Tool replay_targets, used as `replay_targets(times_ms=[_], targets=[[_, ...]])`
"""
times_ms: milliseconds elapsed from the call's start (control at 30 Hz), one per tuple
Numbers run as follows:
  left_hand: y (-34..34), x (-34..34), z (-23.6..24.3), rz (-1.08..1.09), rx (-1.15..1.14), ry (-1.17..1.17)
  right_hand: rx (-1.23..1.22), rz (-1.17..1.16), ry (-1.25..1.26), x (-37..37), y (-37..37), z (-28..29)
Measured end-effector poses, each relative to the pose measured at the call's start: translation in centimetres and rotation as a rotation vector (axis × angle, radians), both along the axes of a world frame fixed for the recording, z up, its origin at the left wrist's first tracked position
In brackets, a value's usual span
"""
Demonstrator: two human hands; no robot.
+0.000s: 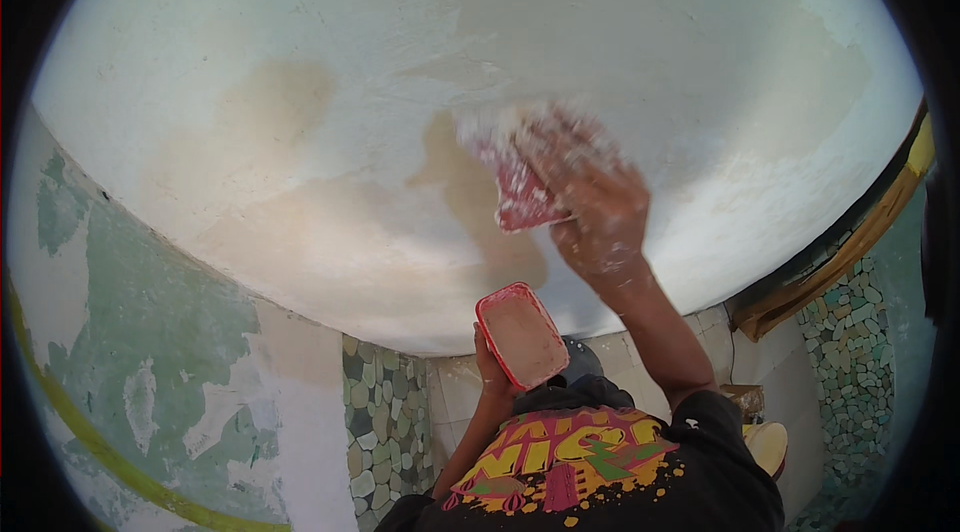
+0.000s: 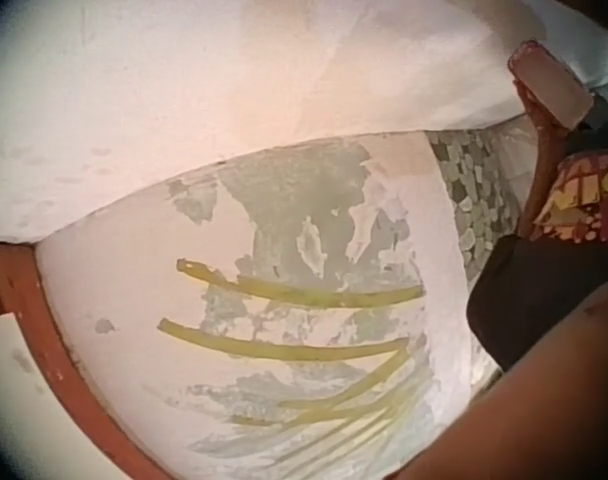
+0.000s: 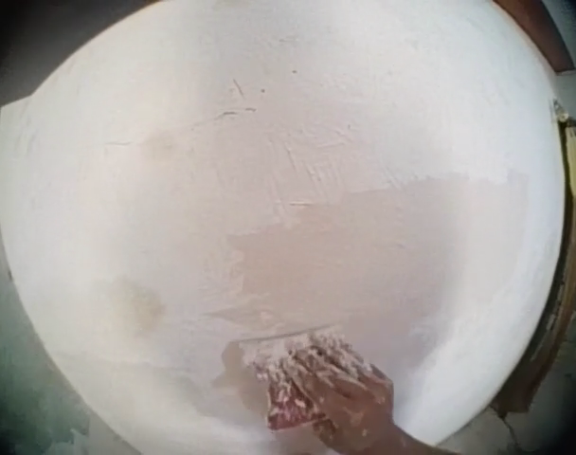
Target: The recorder uses a putty knife to apply and smooth plaster onto a wall from a plastic container.
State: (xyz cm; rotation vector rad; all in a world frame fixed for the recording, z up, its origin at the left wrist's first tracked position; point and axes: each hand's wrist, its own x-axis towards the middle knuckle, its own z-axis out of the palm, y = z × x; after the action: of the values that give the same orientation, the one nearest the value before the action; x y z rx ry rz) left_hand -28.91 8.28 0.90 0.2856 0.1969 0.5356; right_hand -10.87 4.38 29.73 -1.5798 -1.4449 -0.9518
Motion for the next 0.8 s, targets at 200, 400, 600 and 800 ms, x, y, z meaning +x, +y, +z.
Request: replay_targets(times_ms=[200, 400, 600, 800], targets=[[-0.8, 0.4, 0.7, -0.027, -0.061, -0.016, 0.179, -0.233, -0.01, 1.7, 0.3, 10.3], [-0.6, 0.0, -0.1, 0.016, -0.055, 0.026, -0.088, -0.202, -0.064, -1.5, 0.6, 1.5], [-0.6, 0.4, 0.0, 0.034, -0.031, 0.087, 0.004, -0.088, 0.068, -0.4, -0.5, 5.6], [-0.8, 0.7, -0.5, 0.042, -0.017, 0.066, 0.155, -0.235, -0.151, 1.5, 2.4, 6.2]])
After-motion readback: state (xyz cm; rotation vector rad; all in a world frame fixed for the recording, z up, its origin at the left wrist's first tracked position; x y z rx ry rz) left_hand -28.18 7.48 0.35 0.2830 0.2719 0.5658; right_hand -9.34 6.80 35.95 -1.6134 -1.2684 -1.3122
